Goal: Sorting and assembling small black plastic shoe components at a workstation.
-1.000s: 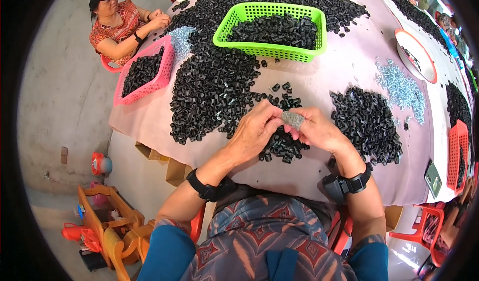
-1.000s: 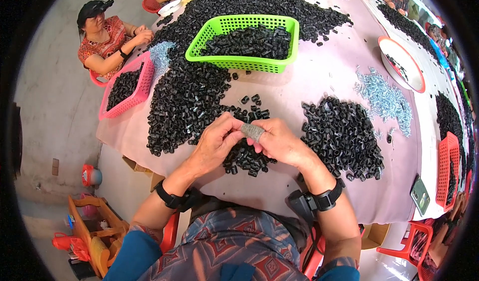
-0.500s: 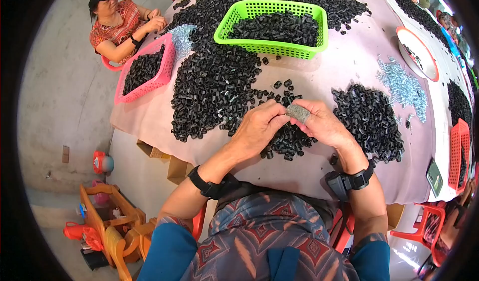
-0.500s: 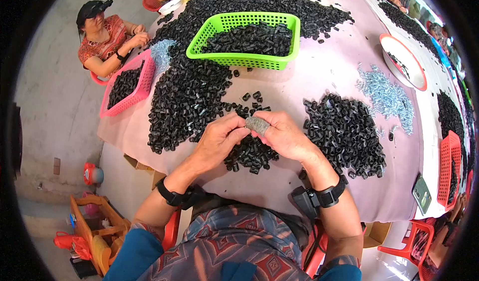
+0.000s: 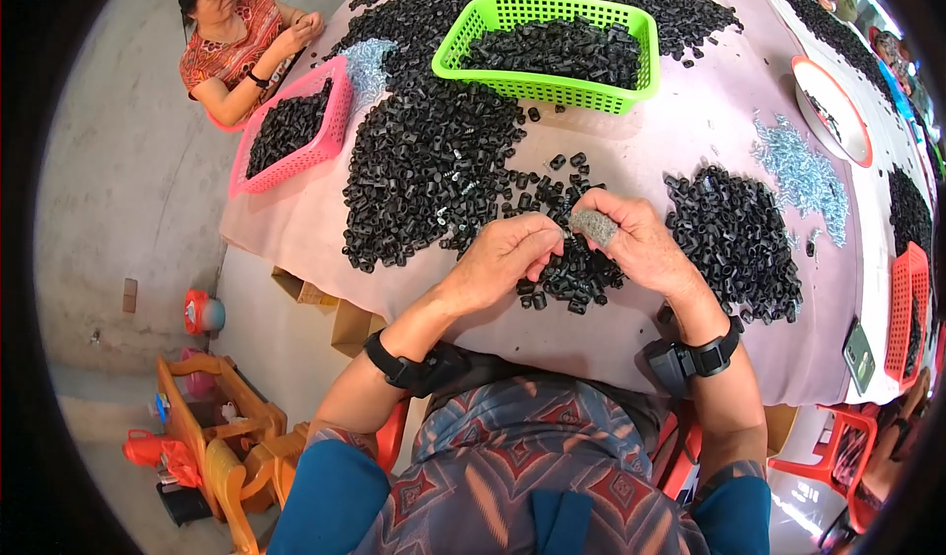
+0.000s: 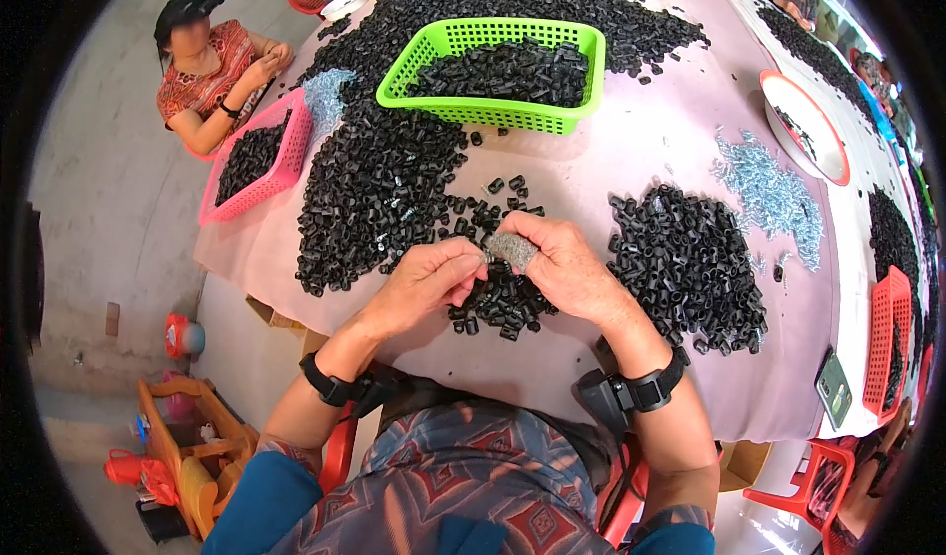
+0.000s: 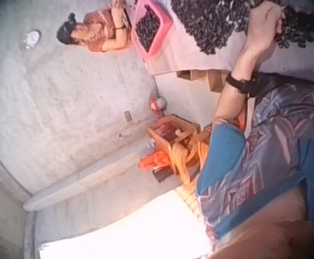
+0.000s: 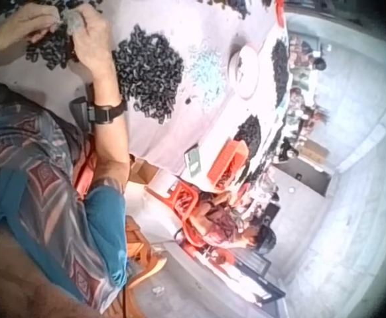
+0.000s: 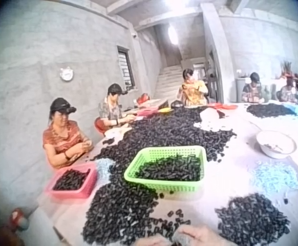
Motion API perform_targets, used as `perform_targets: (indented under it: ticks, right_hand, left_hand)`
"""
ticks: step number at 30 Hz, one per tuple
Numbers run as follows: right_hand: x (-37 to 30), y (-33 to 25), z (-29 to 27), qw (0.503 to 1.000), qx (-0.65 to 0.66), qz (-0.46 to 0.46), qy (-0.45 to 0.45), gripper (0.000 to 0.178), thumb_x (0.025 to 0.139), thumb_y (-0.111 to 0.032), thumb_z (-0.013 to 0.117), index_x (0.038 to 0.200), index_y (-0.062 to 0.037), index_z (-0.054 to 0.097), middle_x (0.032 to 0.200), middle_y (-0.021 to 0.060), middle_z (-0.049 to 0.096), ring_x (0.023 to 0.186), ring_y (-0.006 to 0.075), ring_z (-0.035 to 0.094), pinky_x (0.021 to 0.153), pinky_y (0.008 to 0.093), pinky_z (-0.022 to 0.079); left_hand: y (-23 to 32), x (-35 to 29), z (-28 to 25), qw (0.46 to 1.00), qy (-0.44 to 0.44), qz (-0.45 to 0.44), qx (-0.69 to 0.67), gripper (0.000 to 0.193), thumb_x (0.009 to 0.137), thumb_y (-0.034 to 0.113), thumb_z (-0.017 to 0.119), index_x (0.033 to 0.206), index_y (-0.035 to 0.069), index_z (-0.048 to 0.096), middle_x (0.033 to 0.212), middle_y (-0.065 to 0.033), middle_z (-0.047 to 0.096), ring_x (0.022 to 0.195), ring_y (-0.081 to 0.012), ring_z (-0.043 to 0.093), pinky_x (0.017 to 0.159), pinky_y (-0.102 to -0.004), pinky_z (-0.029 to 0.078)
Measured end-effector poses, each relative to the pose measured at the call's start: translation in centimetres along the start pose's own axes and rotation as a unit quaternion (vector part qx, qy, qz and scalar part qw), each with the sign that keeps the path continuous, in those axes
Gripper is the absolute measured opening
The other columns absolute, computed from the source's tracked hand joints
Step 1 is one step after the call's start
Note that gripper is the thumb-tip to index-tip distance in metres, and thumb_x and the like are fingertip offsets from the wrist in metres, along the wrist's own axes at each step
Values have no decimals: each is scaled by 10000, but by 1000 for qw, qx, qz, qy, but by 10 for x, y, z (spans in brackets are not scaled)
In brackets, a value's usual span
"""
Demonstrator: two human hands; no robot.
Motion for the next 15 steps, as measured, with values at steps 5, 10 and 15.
perform_targets:
  ticks: [5, 10, 15]
  right_hand:
    - [-2, -4, 0, 996, -61, -59, -18, 95, 903, -107, 585, 945, -28, 619, 727, 65, 597, 677, 131, 540, 638, 288, 456]
    - [-2, -3, 6, 990, -94, -92, -54, 117, 873, -96, 620, 967, -25, 625, 769, 87, 622, 702, 179, 581, 659, 317, 472]
    - [-2, -8, 5, 993, -83, -82, -17, 137, 867, -113, 627, 965, -16, 621, 775, 97, 622, 719, 225, 606, 664, 333, 476]
  left_hand:
    - [5, -7, -7, 998, 29, 32, 43, 206, 1020, 173, 484, 976, 16, 609, 715, 30, 499, 647, -49, 473, 570, -201, 399]
    - [9, -13, -9, 990, 44, 62, 118, 195, 1008, 160, 501, 990, 3, 615, 767, 14, 514, 650, -57, 488, 606, -219, 438]
    - [9, -13, -8, 991, 55, 67, 102, 171, 997, 131, 502, 998, 3, 616, 804, 7, 505, 653, -61, 503, 603, -225, 442]
Point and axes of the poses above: each hand's wrist, its own x-axis towards the middle knuckle, its own z-axis out of the palm, y = z × x, the point moved 6 cm from there along x, towards the middle knuckle
